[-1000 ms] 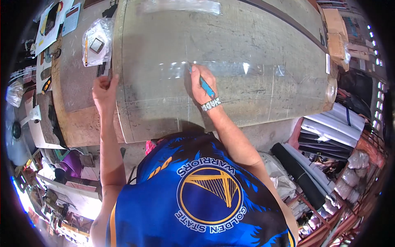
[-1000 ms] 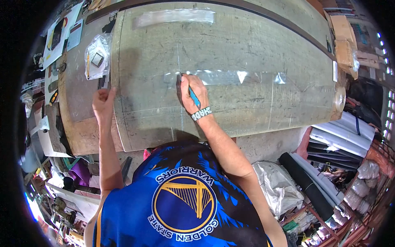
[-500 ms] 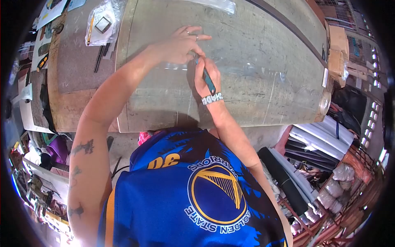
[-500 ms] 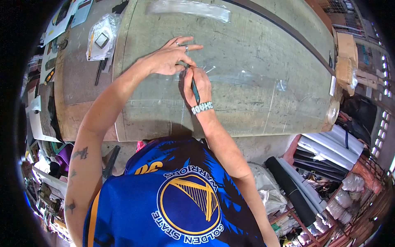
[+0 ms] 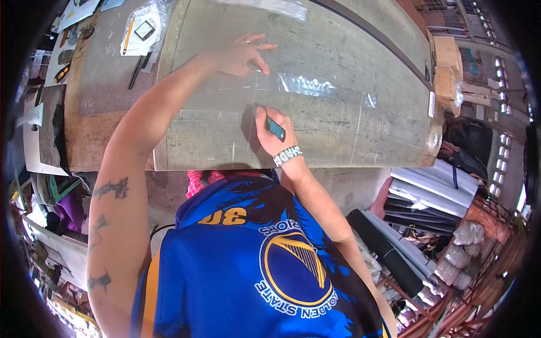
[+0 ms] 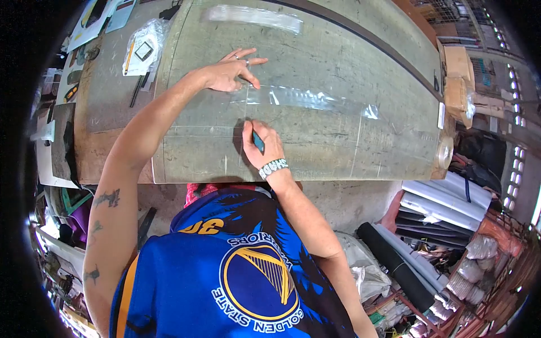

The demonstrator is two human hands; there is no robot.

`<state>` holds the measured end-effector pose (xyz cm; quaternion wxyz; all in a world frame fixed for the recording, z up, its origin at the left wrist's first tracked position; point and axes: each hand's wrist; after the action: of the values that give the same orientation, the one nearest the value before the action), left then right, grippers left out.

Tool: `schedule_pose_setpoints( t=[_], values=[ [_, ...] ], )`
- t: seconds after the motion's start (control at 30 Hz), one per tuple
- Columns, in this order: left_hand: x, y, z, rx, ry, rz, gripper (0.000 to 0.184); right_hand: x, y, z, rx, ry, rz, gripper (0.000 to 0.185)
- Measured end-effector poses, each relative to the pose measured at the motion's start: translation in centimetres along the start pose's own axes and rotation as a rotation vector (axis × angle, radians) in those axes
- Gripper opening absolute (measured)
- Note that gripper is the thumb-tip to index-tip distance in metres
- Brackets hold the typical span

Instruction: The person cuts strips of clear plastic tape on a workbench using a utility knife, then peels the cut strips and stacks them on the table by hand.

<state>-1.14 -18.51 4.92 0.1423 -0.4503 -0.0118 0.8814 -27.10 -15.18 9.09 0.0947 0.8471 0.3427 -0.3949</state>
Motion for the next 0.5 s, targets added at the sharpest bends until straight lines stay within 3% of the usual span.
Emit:
schedule_pose_setpoints(
  t=[0.07,0.13,0.2,0.3,0.4,0.5],
  values=[
    [0.9,-0.3,-0.7,0.004,-0.036,0.088,0.054,-1.6,-0.9,0.8,-0.007,0.036,-0.078,0.022],
    [2.5,-1.6,-1.7,-0.017,-0.145,0.259,0.058,-3.1,-1.8,3.4,-0.202,0.034,0.03,0.021],
    [3.8,-4.9,0.1,-0.248,0.014,0.434,0.06,-5.8,-1.7,5.5,-0.287,-0.07,0.117,0.022],
    [7.6,-9.6,4.9,-0.454,0.229,0.628,0.067,-9.2,-1.7,11.7,-0.185,-0.353,0.003,0.021],
    [12.0,-10.9,10.5,-0.546,0.251,0.759,0.069,-11.6,-1.4,15.9,-0.174,-0.364,-0.12,0.023],
    [15.4,-10.0,14.6,-0.645,0.177,0.813,0.069,-13.0,-0.4,16.7,-0.169,-0.306,-0.157,0.036]
  ],
)
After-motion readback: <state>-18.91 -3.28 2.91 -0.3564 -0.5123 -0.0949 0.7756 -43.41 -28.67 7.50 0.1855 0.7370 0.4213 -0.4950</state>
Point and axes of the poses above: each hand's wrist, its own y-axis towards the middle knuckle, its own x-axis out of the palm, z = x × y, and after that the axes turned 1 degree about -y, right-handed
